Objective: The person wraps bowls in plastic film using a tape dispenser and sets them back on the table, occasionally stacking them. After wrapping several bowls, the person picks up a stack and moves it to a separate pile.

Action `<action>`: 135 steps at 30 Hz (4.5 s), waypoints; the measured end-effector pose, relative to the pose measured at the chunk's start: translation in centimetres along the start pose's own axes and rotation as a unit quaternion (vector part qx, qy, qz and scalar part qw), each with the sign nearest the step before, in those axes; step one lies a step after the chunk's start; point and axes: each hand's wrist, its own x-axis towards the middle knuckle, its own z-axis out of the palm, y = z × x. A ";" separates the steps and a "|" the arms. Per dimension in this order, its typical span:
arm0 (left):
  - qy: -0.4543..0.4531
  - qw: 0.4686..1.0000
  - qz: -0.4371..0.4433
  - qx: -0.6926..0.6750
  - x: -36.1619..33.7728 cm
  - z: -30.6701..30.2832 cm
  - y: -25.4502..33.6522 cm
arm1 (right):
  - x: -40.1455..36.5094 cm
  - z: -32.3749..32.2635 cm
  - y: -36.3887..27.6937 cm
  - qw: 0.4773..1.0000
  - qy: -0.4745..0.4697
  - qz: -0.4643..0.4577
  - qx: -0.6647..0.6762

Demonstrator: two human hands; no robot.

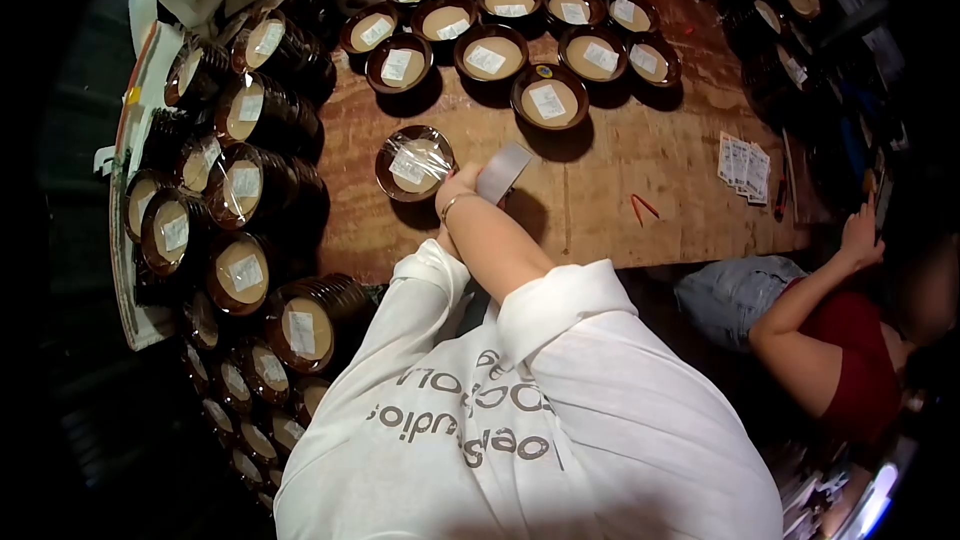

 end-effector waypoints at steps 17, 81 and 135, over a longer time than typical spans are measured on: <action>-0.012 0.998 -0.041 -0.041 0.9 0.3 -0.1 | -7.7 -3.7 6.0 0.997 0.023 -0.013 0.074; 0.063 0.996 0.046 -0.044 -0.3 1.2 -3.7 | -6.3 -5.7 6.6 0.999 0.005 -0.033 0.037; 0.120 -0.220 -0.341 -0.906 -1.0 8.9 -4.0 | -1.8 1.2 -0.9 0.105 -0.036 -0.203 0.973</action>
